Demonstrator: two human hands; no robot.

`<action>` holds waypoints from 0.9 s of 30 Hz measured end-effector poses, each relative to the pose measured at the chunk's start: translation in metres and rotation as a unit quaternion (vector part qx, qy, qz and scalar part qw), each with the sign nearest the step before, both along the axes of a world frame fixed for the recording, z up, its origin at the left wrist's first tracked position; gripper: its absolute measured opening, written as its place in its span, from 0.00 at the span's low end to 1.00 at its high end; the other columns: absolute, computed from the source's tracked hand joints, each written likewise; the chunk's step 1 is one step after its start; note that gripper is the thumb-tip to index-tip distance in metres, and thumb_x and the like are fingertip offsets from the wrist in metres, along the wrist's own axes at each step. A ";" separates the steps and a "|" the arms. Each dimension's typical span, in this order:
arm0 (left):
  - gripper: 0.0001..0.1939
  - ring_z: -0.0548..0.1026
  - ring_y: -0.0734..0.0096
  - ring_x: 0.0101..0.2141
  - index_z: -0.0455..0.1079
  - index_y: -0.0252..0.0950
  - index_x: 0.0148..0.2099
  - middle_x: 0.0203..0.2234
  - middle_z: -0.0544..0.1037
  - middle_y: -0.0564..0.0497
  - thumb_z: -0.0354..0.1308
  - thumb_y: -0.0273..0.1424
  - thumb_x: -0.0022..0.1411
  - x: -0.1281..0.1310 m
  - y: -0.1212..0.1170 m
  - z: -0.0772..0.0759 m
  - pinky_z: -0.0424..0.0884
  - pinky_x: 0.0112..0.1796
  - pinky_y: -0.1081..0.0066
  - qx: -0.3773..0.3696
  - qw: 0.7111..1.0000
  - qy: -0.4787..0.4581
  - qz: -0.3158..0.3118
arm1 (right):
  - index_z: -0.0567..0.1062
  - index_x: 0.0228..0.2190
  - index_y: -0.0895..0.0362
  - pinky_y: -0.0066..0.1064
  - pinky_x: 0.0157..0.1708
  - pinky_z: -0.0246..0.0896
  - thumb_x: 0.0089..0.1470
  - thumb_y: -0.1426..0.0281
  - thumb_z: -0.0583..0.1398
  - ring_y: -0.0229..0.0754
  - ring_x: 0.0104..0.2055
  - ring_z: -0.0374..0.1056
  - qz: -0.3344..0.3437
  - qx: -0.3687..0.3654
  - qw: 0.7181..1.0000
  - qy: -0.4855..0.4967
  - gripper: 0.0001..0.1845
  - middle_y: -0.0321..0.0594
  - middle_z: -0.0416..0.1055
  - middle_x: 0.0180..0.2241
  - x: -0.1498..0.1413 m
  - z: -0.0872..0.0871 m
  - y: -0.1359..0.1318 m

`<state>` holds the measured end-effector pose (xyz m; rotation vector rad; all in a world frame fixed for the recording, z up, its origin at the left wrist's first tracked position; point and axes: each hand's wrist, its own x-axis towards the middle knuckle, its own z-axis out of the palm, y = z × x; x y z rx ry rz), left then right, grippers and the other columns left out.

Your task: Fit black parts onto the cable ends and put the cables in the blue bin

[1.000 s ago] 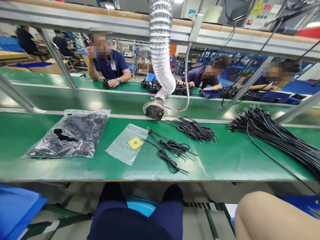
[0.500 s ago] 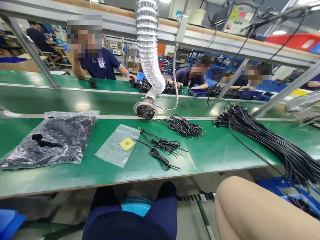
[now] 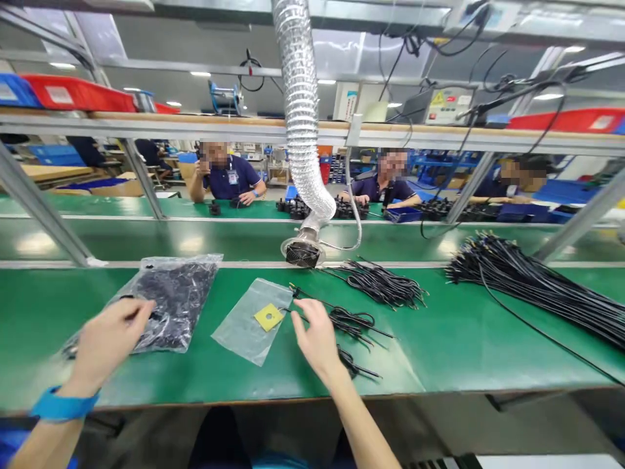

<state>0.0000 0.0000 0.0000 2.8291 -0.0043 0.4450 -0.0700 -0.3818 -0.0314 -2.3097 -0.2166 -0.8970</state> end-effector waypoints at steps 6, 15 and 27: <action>0.29 0.69 0.52 0.50 0.73 0.19 0.49 0.49 0.72 0.36 0.37 0.33 0.63 0.062 0.008 -0.076 0.59 0.55 0.62 0.134 0.984 0.103 -0.061 | 0.70 0.52 0.62 0.38 0.47 0.63 0.59 0.73 0.59 0.44 0.47 0.63 -0.047 -0.200 0.953 0.220 0.19 0.48 0.66 0.46 0.041 -0.077 0.000; 0.26 0.72 0.56 0.42 0.74 0.32 0.41 0.47 0.72 0.41 0.37 0.41 0.62 0.096 0.016 -0.087 0.67 0.42 0.63 0.098 0.977 0.156 -0.104 | 0.71 0.39 0.62 0.35 0.39 0.59 0.63 0.76 0.53 0.44 0.41 0.65 -0.101 -0.231 0.906 0.340 0.07 0.44 0.67 0.39 0.058 -0.053 -0.010; 0.20 0.70 0.61 0.36 0.67 0.35 0.41 0.35 0.74 0.46 0.39 0.42 0.65 0.070 0.000 -0.059 0.61 0.36 0.69 0.047 0.980 0.193 0.025 | 0.76 0.38 0.58 0.30 0.35 0.52 0.63 0.74 0.54 0.39 0.35 0.62 0.044 -0.225 0.960 0.163 0.10 0.38 0.68 0.34 0.043 -0.076 -0.003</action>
